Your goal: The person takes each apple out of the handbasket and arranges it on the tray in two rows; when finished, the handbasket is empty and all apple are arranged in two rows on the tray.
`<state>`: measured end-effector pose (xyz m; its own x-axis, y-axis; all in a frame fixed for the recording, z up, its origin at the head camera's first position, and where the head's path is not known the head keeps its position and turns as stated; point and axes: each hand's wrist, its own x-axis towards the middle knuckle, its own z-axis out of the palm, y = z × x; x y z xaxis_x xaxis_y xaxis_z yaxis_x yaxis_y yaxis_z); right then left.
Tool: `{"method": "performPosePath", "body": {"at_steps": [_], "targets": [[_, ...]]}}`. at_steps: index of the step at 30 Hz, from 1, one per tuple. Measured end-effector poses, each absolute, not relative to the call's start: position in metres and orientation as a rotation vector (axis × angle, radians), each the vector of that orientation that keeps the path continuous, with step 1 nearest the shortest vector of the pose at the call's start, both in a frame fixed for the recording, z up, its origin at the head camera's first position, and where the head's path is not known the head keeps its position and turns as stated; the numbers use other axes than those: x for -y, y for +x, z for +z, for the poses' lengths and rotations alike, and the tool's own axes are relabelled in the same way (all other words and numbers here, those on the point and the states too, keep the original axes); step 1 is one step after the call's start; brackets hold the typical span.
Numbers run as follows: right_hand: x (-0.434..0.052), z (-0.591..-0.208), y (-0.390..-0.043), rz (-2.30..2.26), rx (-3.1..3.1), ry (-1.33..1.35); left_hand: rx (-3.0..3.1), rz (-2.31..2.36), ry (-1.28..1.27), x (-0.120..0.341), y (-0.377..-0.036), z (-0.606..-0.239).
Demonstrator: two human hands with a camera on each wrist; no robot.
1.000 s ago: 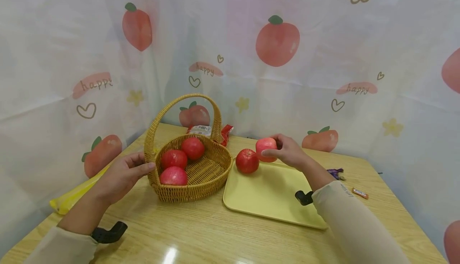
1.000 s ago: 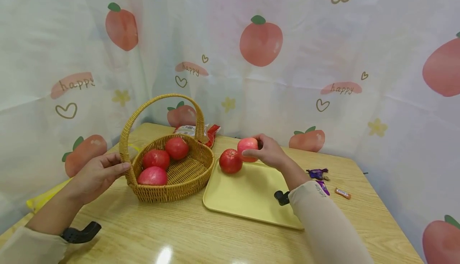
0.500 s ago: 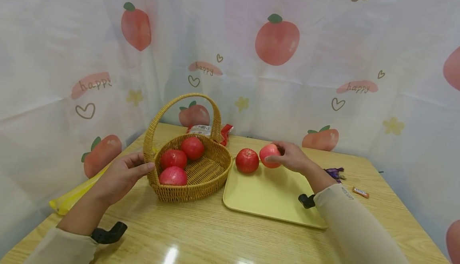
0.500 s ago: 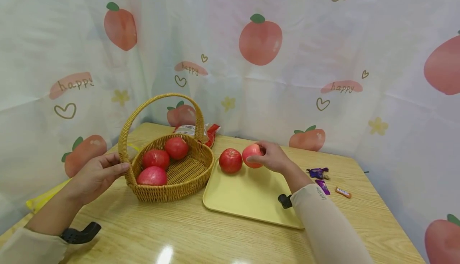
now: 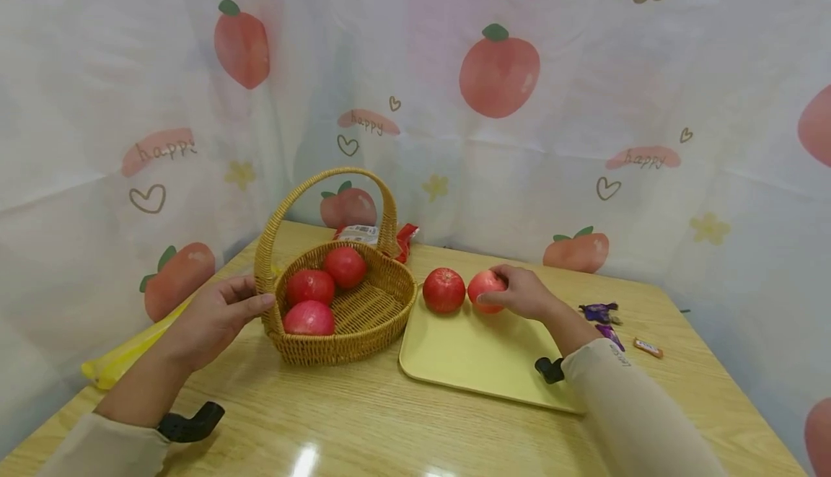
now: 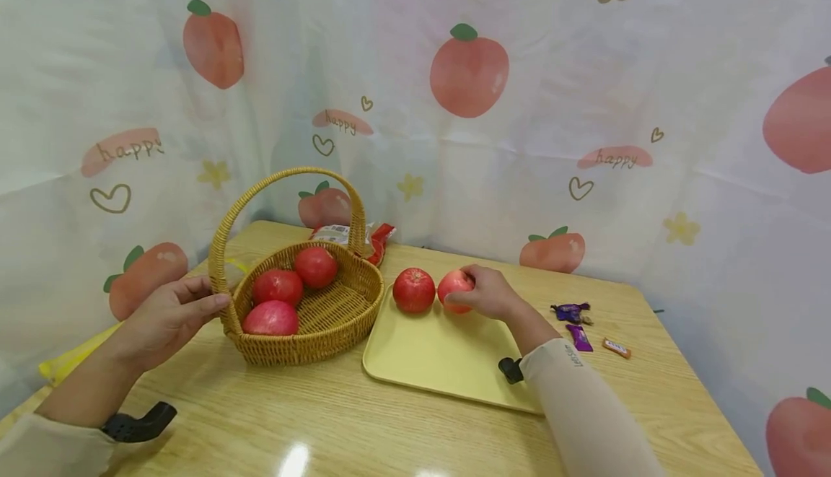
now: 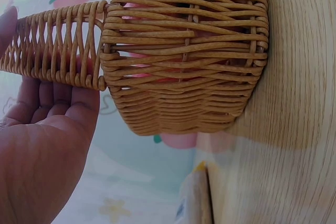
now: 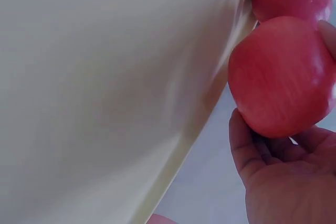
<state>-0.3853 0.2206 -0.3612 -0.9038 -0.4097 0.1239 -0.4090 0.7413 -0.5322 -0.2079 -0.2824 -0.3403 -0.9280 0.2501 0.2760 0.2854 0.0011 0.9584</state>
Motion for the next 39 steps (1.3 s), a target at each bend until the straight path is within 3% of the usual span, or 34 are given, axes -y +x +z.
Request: {"method": "performPosePath", "body": {"at_steps": [16,27,39], "targets": [[-0.209,-0.362,-0.385,-0.660,-3.015,-0.867,2.186,-2.129,-0.605,0.282,-0.211,-0.340],[-0.200,-0.354,-0.381,-0.727,-2.957,-0.819,2.180,-2.141,-0.610,0.286,-0.210,-0.340],[-0.181,-0.323,-0.369,-0.873,-2.845,-0.951,2.211,-2.175,-0.624,0.289,-0.211,-0.339]]}}
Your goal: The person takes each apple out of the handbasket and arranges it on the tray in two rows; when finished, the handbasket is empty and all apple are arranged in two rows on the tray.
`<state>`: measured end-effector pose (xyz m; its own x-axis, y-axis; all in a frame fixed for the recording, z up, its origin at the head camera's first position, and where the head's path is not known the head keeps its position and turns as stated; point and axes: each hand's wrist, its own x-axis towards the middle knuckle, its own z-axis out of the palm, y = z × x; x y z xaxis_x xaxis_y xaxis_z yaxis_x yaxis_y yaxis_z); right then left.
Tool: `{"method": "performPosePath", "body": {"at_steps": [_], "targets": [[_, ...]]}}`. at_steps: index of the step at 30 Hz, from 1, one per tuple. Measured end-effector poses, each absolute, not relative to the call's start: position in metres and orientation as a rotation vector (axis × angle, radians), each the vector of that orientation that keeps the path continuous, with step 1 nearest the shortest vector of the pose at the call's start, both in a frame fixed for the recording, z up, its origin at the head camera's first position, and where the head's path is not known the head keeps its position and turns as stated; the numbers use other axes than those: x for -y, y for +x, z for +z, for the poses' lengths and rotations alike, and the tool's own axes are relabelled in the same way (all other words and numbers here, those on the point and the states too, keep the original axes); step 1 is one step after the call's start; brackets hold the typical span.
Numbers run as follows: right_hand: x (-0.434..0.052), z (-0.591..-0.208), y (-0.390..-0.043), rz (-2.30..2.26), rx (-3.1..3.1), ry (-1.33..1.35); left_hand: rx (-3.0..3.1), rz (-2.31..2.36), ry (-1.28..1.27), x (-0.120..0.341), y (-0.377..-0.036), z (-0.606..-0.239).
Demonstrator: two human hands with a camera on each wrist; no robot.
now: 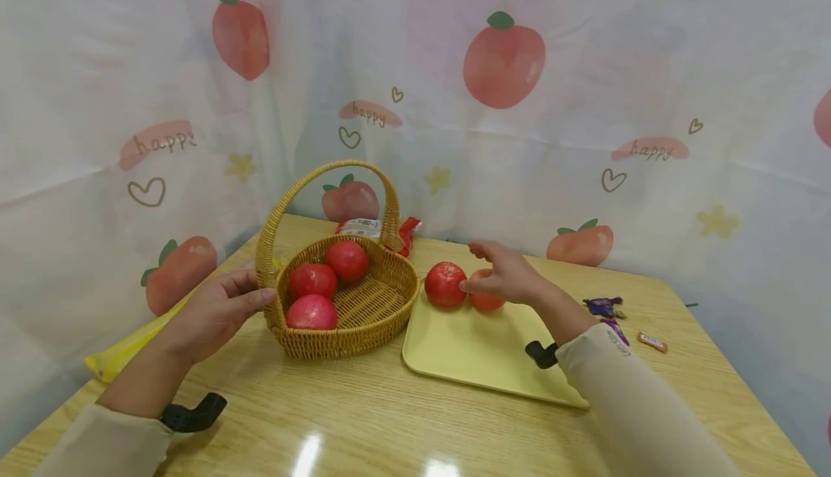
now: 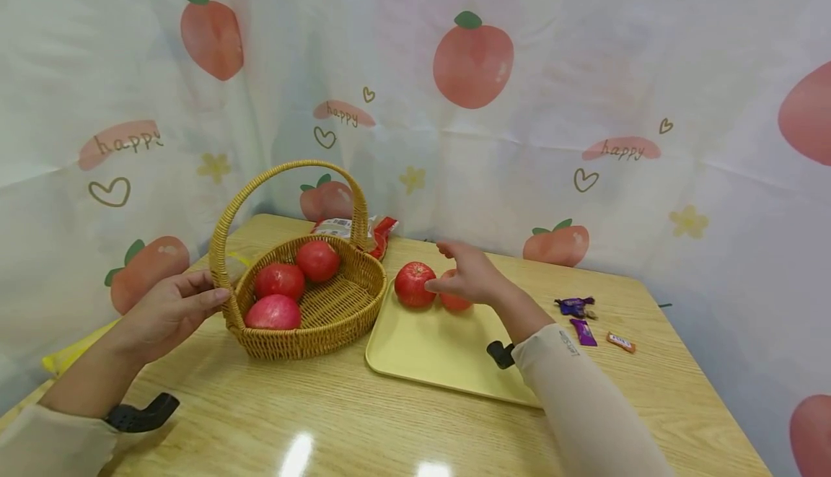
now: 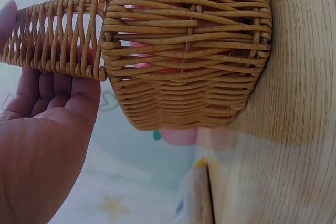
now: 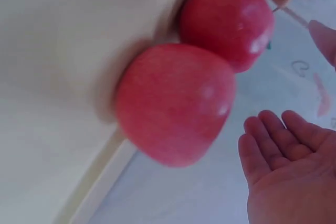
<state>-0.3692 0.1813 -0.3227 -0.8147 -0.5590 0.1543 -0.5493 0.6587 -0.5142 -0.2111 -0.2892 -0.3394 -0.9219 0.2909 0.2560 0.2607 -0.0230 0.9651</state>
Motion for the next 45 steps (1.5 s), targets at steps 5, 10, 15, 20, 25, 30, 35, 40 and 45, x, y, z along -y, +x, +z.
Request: {"method": "performPosePath", "body": {"at_steps": [5,10,15,20,25,30,35,40,45], "targets": [[-0.164,-0.310,-0.366,-0.895,-2.767,-1.019,-2.184,2.145,0.629,0.290,-0.211,-0.339],[-0.147,-0.300,-0.362,-0.948,-2.677,-1.086,-2.190,2.142,0.650,0.291,-0.213,-0.340],[-0.128,-0.296,-0.358,-0.989,-2.614,-1.149,-2.192,2.146,0.648,0.291,-0.214,-0.340],[-0.108,-0.295,-0.356,-0.979,-2.586,-1.201,-2.188,2.157,0.637,0.290,-0.215,-0.341],[-0.089,-0.292,-0.356,-0.922,-2.591,-1.246,-2.178,2.161,0.624,0.290,-0.215,-0.343],[-0.075,-0.286,-0.356,-0.915,-2.595,-1.227,-2.206,2.139,0.603,0.290,-0.217,-0.343],[-0.059,-0.283,-0.358,-0.923,-2.593,-1.208,-2.218,2.134,0.603,0.290,-0.217,-0.343],[-0.042,-0.283,-0.365,-0.920,-2.579,-1.173,-2.194,2.156,0.612,0.291,-0.216,-0.345],[-0.028,-0.280,-0.373,-0.943,-2.563,-1.137,-2.175,2.175,0.624,0.290,-0.215,-0.346]]}}
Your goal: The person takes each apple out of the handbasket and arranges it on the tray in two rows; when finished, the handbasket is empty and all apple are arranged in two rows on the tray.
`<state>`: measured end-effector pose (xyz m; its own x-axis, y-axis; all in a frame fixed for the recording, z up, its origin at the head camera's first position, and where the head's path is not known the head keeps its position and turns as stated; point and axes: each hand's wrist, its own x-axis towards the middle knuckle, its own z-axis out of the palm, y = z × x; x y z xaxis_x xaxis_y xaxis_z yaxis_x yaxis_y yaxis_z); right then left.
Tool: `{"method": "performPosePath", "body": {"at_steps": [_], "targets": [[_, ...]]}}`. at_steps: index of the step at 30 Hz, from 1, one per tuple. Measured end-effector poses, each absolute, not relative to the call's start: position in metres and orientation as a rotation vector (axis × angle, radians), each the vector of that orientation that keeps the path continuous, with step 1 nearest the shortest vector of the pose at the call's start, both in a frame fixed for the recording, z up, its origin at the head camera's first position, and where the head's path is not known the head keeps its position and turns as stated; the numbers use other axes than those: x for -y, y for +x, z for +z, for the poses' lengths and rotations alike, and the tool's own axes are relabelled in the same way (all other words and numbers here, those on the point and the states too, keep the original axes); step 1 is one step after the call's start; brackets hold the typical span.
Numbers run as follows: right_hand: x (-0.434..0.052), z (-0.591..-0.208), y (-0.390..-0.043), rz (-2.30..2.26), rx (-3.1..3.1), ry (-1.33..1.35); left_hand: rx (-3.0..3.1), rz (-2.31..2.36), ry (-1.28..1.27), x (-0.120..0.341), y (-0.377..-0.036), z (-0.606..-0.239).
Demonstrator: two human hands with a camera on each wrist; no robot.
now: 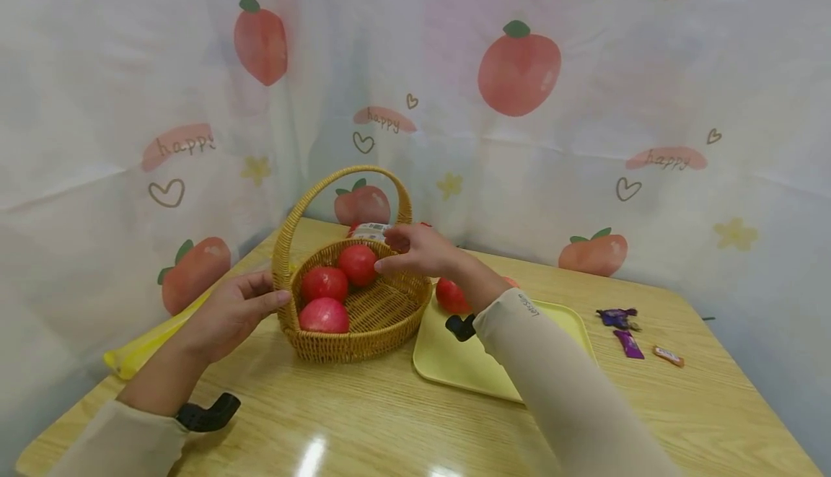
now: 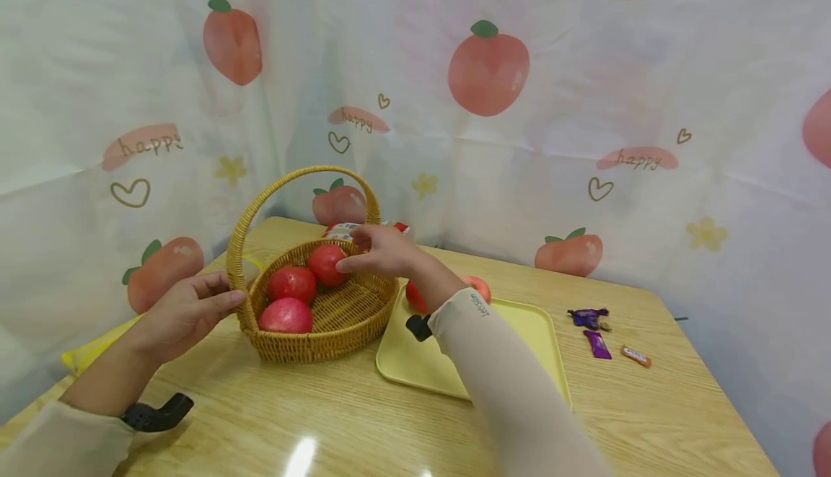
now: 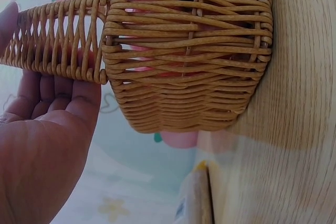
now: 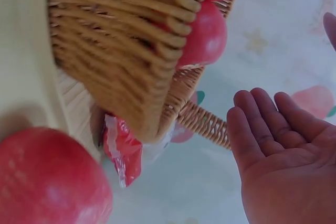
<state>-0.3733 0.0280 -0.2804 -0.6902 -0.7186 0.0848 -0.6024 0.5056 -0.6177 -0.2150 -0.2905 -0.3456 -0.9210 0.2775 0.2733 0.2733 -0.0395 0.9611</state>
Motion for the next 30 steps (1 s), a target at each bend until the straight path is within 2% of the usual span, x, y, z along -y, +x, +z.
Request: {"method": "performPosePath", "body": {"at_steps": [22,30], "targets": [[0.021,-0.277,-0.398,-0.918,-2.593,-1.094,-2.204,2.158,0.607,0.289,-0.217,-0.343],[0.037,-0.274,-0.406,-0.895,-2.528,-1.197,-2.174,2.178,0.631,0.291,-0.216,-0.345]]}}
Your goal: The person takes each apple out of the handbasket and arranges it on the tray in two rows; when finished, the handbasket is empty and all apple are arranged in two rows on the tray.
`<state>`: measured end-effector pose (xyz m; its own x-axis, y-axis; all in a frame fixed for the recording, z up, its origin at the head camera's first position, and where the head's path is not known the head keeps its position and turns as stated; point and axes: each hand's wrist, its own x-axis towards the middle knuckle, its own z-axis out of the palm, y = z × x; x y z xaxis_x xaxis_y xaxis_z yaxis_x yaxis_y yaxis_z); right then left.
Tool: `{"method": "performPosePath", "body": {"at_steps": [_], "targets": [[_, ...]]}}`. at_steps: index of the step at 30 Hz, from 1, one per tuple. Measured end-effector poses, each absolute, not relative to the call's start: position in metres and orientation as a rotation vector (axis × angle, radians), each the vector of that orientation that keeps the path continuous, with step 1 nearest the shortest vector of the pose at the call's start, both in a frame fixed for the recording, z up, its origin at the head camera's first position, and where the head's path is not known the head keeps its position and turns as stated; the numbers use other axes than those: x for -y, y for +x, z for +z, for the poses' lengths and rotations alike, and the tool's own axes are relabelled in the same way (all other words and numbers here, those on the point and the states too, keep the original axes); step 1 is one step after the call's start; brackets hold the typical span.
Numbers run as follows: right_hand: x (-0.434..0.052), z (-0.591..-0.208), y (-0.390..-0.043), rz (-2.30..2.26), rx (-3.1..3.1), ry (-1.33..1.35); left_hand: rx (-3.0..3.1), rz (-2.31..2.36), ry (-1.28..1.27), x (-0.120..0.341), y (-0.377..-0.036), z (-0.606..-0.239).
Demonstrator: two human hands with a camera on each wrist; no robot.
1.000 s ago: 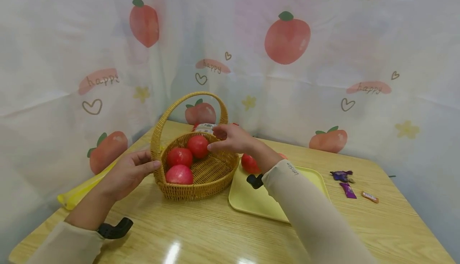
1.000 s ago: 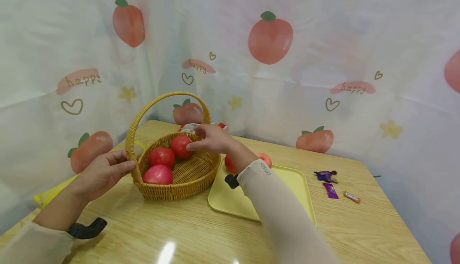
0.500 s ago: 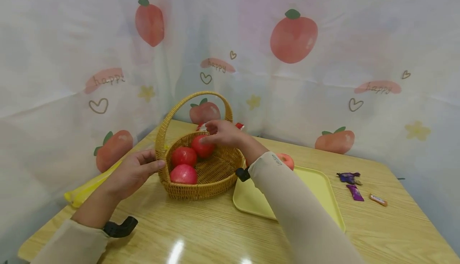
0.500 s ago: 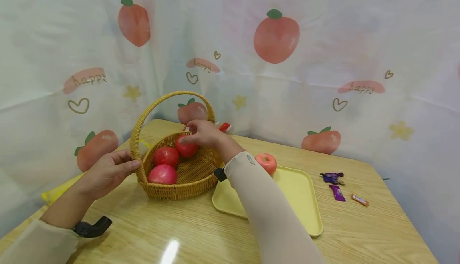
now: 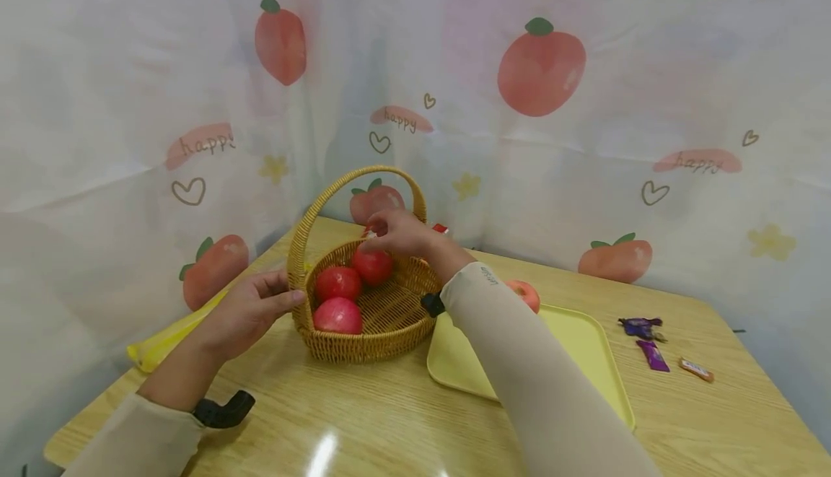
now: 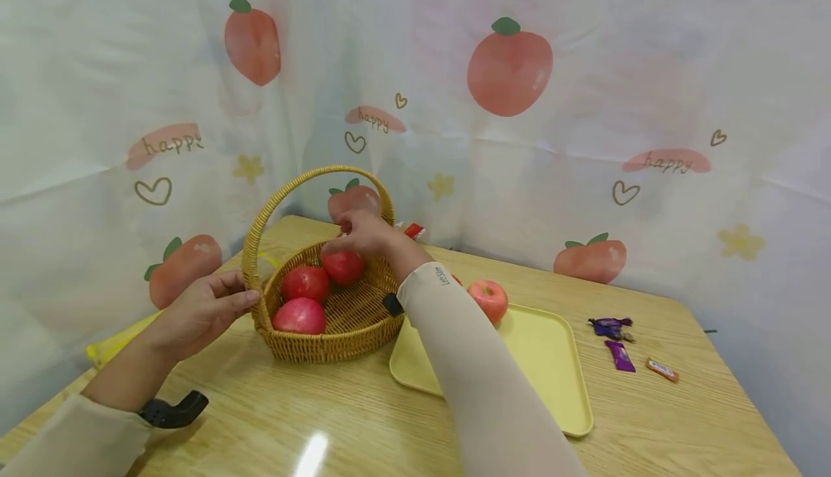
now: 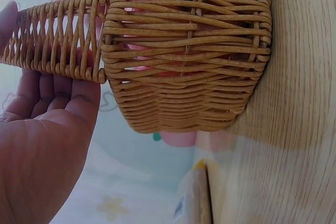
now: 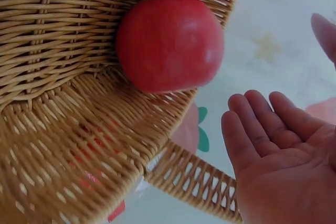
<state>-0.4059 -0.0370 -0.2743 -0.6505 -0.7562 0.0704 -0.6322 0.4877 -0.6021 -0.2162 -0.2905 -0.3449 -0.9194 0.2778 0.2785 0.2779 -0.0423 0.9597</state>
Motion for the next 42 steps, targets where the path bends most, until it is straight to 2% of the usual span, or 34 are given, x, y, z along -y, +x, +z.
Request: {"method": "performPosePath", "body": {"at_steps": [19,42], "targets": [[0.058,-0.301,-0.419,-0.325,-2.636,-1.269,2.179,-2.185,-0.584,0.290,-0.212,-0.349],[0.055,-0.295,-0.415,-0.224,-2.559,-1.120,2.185,-2.158,-0.582,0.289,-0.213,-0.343]]}}
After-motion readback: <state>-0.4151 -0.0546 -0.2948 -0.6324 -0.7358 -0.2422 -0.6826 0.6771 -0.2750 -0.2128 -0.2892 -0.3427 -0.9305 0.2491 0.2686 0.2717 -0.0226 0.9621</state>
